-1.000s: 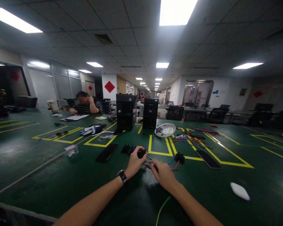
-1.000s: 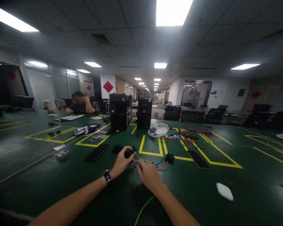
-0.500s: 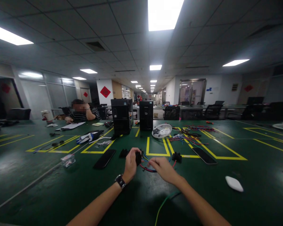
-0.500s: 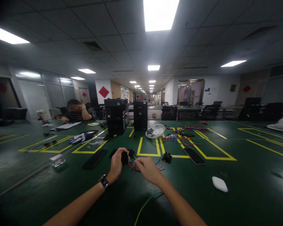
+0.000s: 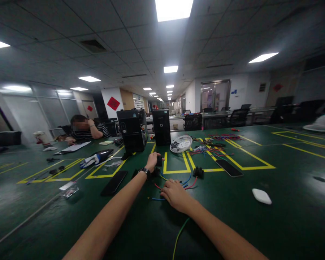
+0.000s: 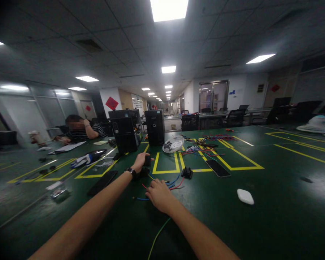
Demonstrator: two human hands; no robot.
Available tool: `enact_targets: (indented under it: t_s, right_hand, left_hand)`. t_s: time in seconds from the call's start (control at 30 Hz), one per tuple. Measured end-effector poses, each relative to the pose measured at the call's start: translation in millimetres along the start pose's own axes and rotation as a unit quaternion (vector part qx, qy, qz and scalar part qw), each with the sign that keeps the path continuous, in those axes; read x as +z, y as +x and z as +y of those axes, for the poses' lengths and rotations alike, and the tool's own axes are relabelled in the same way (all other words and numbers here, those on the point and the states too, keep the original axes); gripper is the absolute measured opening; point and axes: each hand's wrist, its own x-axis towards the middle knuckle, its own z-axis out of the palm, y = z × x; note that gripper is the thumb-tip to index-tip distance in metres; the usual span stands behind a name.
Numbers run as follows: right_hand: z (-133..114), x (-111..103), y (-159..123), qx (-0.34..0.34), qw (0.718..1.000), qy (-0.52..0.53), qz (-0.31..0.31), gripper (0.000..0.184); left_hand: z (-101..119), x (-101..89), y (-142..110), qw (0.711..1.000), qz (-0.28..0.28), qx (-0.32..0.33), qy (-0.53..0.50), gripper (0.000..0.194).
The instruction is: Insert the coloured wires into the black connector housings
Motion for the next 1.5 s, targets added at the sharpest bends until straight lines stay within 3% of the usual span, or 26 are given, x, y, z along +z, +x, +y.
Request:
enact_targets:
  t_s: [0.07,0.13,0.23,0.27,0.4,0.53,0.63,0.7,0.73,0.8,0.9,1.0,1.03,1.07,1.13,1.2,1.27,1.37,1.5]
  right_hand:
    - [18,-4,-1,0.038,0.999,-0.01,0.029,0.023]
    - [44,-9,-6,0.138,0.988,-0.028,0.067,0.024]
    - [89,-13,-20,0.315,0.944,-0.04,0.095,0.039]
    - [101,-12,-25,0.341,0.935,-0.038,0.092,0.042]
    - [133,-4,-40,0.377,0.923,-0.007,0.07,0.042]
    - [140,-7,-40,0.367,0.926,0.013,0.088,0.046]
    - [126,-18,-28,0.335,0.932,0.025,0.138,0.053]
    - [104,-22,-17,0.255,0.944,0.08,0.191,0.059]
    - [90,-23,-12,0.197,0.948,0.128,0.215,0.061]
    - [61,-22,-3,0.1,0.952,0.208,0.201,0.062]
    - [29,-26,0,0.052,0.947,0.256,0.187,0.065]
    - [17,-45,-5,0.037,0.946,0.295,0.128,0.051]
    - [14,-53,-8,0.016,0.944,0.324,0.056,0.041]
    - [12,-59,-10,-0.021,0.933,0.354,-0.055,0.034]
    - [4,-68,-14,-0.068,0.888,0.382,-0.248,0.039]
    - [-7,-69,-16,-0.093,0.852,0.39,-0.336,0.045]
    - [-17,-64,-16,-0.104,0.847,0.385,-0.352,0.036]
    - [-23,-54,-14,-0.112,0.875,0.344,-0.322,0.01]
    - [-17,-45,-9,-0.057,0.915,0.318,-0.242,0.009]
  left_hand:
    - [-20,21.2,3,0.999,-0.029,-0.024,0.034,0.019]
    - [-34,38.4,7,0.996,-0.053,-0.045,0.061,0.018]
    - [-43,53.1,15,0.989,-0.085,-0.071,0.095,0.022]
    - [-44,55.1,17,0.988,-0.092,-0.074,0.104,0.023]
    - [-38,54.7,20,0.986,-0.088,-0.04,0.133,0.023]
    - [-22,51.9,10,0.989,-0.084,0.027,0.122,0.018]
    - [-10,51.6,-12,0.988,-0.109,0.053,0.098,0.015]
    - [-5,49.9,-35,0.985,-0.144,0.045,0.084,0.027]
    - [-4,47.6,-47,0.982,-0.173,0.025,0.065,0.034]
    - [-3,37.9,-72,0.968,-0.247,-0.045,-0.003,0.043]
    - [-5,8.5,-98,0.93,-0.323,-0.131,-0.115,0.047]
    - [-11,-31.5,-107,0.942,-0.27,-0.118,-0.158,0.05]
    - [-13,-44.0,-107,0.95,-0.237,-0.112,-0.168,0.049]
    - [-14,-55.1,-106,0.956,-0.207,-0.111,-0.176,0.047]
    - [-14,-70.8,-102,0.96,-0.171,-0.116,-0.189,0.045]
    - [-12,-77.8,-98,0.958,-0.163,-0.114,-0.207,0.043]
    - [-8,-78.5,-94,0.953,-0.162,-0.104,-0.234,0.041]
    - [-5,-76.1,-92,0.946,-0.157,-0.099,-0.266,0.04]
    - [-9,-72.7,-93,0.946,-0.152,-0.109,-0.266,0.041]
